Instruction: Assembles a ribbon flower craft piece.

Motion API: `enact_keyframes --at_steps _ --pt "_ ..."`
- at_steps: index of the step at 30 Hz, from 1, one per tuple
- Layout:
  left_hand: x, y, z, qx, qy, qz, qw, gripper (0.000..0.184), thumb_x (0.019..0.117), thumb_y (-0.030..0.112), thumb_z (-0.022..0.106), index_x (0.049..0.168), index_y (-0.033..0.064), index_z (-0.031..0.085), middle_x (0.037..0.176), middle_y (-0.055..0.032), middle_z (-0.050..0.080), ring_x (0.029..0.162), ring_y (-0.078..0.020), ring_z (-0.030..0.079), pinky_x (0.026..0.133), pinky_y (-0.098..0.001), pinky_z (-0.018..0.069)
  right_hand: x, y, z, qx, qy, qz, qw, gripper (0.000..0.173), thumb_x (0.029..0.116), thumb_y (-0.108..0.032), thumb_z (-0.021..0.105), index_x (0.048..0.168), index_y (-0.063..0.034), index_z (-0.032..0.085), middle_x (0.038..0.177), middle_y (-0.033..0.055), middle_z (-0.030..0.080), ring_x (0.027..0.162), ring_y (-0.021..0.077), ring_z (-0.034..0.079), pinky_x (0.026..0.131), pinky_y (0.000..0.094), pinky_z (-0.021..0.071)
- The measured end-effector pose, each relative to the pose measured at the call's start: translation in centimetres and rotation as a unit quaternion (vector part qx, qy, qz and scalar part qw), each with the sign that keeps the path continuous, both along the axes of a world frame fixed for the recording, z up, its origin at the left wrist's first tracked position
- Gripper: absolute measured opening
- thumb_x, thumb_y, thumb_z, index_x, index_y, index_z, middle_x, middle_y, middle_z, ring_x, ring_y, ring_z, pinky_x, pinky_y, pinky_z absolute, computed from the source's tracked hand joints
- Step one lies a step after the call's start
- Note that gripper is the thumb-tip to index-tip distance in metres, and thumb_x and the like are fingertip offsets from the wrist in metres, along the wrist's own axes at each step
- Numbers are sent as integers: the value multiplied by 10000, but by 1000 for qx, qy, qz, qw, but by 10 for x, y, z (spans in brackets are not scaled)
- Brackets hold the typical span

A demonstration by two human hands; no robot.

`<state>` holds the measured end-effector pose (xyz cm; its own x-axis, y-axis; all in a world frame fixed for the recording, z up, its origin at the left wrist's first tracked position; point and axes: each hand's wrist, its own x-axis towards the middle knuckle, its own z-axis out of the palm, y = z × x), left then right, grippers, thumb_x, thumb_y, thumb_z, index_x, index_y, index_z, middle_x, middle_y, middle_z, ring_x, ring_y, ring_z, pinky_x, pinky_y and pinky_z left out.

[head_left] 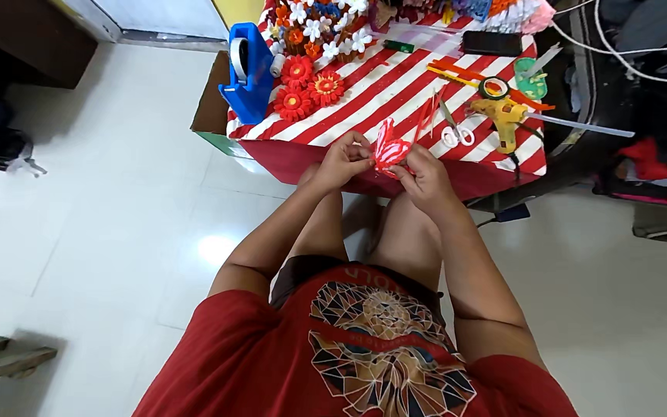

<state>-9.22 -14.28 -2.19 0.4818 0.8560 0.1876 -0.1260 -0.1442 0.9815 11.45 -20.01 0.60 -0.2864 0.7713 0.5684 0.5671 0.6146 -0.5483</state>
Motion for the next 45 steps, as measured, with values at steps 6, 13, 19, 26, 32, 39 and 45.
enact_keyframes --at_steps 6,13,19,26,32,39,45 --pt "1 -3 -1 42 16 1 999 89 920 -28 623 1005 -28 648 876 0 706 789 -29 675 775 -246 583 0 -3 -2 -2 8 -13 1000 185 977 -97 628 879 53 672 897 193 650 875 299 652 827 405 551" --pt "3 -12 3 32 27 -4 999 177 878 -2 714 1033 -56 648 919 -54 730 819 -67 711 812 -271 606 -3 -5 -2 10 -16 -34 999 208 993 -113 615 851 34 653 862 178 626 854 312 640 826 459 528" --pt "-1 -12 3 22 34 -12 999 150 872 -17 733 995 -49 654 903 -56 742 808 -62 718 809 -263 608 -12 -5 4 -28 -57 -39 997 256 1011 -147 594 833 32 634 823 176 603 806 338 628 763 515 486" --pt "-11 -10 -2 -49 44 -52 996 101 971 93 583 930 33 653 790 38 685 715 -24 649 694 -245 566 -16 6 18 -155 -63 5 986 275 1061 -180 504 920 12 641 859 141 614 828 271 629 777 498 494" --pt "-29 -8 0 -147 -40 -167 974 317 896 53 563 1195 -18 640 1061 -34 733 967 -122 709 916 -352 585 -5 17 14 -217 151 13 964 96 1030 -97 477 1038 -9 514 885 31 543 802 38 557 758 228 495" --pt "-19 -18 9 -68 -14 -59 996 294 891 -104 643 1178 -42 654 1003 -11 735 877 -56 700 832 -264 597 -8 11 5 -169 211 -58 961 390 1020 -122 469 1381 -5 559 1503 228 408 1384 235 430 1112 340 413" --pt "-21 -10 2 -1 -31 -16 999 152 959 2 599 1079 -13 691 1030 -5 696 929 -52 669 866 -276 578 -2 5 7 -128 120 27 984 368 1035 -212 481 1226 51 653 1463 253 487 1390 316 453 1154 440 388"
